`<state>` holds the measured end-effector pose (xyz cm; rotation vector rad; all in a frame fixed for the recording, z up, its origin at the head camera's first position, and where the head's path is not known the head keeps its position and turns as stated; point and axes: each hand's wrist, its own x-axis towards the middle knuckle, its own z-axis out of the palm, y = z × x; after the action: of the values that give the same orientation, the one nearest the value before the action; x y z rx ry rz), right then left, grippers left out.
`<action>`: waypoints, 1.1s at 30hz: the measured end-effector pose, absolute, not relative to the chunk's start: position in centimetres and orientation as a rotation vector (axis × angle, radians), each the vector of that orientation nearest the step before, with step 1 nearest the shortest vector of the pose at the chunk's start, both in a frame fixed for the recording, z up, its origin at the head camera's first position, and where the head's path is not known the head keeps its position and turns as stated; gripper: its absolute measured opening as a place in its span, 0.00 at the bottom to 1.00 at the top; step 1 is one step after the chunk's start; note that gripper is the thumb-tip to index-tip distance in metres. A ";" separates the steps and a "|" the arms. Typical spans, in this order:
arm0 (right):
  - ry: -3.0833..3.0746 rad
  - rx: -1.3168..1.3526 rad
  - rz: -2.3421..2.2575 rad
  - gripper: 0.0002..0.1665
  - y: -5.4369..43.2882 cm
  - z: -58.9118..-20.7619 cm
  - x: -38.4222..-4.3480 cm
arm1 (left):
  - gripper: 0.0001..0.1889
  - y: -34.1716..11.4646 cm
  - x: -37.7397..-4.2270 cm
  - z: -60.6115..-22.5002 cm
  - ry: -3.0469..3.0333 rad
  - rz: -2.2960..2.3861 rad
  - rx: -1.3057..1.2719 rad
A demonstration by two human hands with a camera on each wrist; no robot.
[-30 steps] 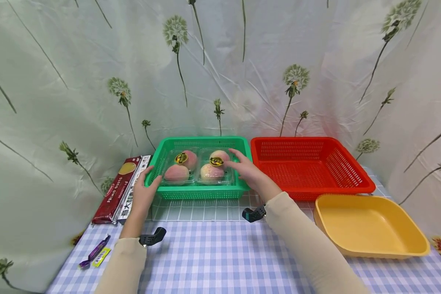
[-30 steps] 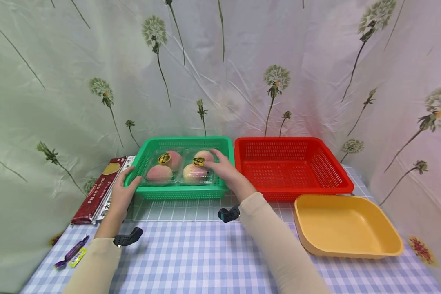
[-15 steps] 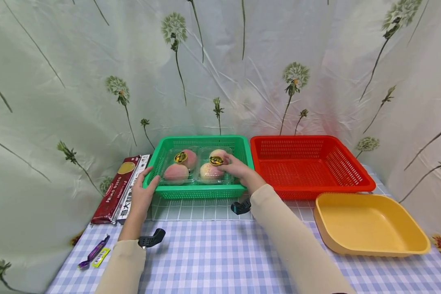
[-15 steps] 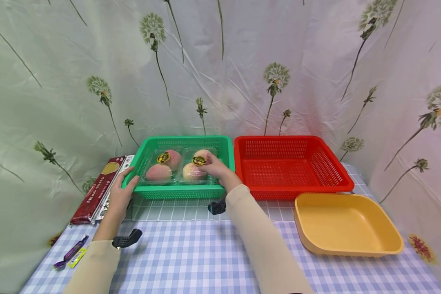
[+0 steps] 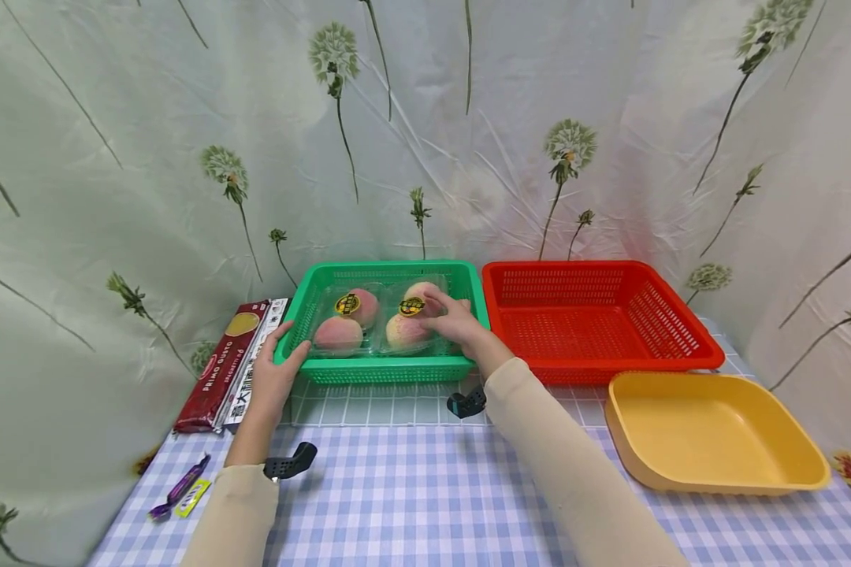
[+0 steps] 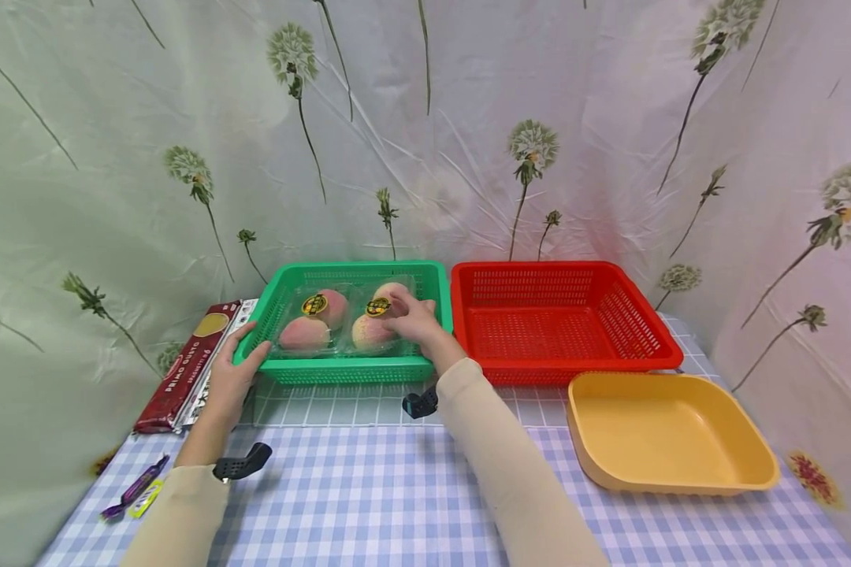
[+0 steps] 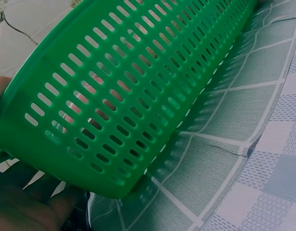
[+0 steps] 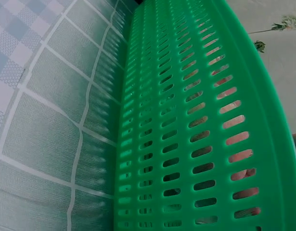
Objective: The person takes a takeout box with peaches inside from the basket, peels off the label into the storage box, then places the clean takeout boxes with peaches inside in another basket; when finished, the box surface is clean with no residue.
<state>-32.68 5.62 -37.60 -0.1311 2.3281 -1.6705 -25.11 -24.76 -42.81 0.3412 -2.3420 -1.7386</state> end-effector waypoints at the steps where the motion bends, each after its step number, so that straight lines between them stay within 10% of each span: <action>1: 2.347 -0.125 -1.664 0.37 5.6 -37.5 -32.6 | 0.35 -24.8 -25.1 -42.8 -2.344 -1.742 0.342; 33: 2.171 0.186 -2.000 0.30 5.4 -34.3 -31.7 | 0.33 -24.8 -25.2 -43.3 -2.327 -1.730 0.309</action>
<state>-31.73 5.44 -34.32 0.1856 2.1706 -2.0004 -25.25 -24.84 -43.33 0.3091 -2.3269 -1.7302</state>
